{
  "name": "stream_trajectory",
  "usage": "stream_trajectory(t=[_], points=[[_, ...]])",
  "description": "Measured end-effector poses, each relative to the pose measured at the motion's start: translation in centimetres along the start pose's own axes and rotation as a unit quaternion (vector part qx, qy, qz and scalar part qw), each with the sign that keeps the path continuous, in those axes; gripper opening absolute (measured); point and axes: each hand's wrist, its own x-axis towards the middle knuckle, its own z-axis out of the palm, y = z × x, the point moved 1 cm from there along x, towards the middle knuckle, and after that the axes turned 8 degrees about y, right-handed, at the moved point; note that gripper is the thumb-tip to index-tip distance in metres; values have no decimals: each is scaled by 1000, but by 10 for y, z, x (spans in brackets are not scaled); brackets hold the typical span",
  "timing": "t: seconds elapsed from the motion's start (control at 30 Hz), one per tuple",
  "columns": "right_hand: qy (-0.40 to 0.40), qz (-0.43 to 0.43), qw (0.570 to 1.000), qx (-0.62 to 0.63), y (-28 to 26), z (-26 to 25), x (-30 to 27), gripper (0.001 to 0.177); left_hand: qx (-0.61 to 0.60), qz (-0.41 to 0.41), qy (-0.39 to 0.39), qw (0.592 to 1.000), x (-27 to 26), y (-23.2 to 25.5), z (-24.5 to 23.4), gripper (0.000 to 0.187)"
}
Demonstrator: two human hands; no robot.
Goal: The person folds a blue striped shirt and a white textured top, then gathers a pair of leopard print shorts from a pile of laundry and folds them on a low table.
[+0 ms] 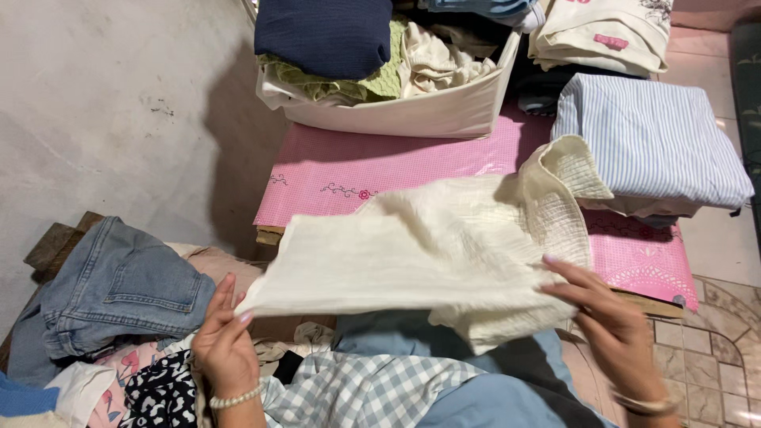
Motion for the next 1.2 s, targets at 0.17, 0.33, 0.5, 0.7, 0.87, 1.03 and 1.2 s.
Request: stream_trajectory(t=[0.17,0.33,0.5,0.7,0.87,1.03,1.2], points=[[-235,94,963,92,5,-67,-6,33,-144,-38,-198,969,4,22,-10,15],[-90,217,966,110,36,-52,70,37,-63,-223,-149,961,76,-20,13,35],[-113,353,929,-24,65,-6,131,57,99,-359,-111,921,94,-80,48,47],[-55,265,961,-55,86,-37,70,47,59,-418,-107,900,78,-117,8,42],[-136,222,923,-285,102,-40,34,54,232,-423,-156,862,66,-144,-10,49],[-131,324,915,-201,95,-48,20,43,-11,-371,-171,913,83,-125,-23,43],[-28,351,931,98,101,-57,14,39,156,-440,-163,869,58,-107,-4,36]])
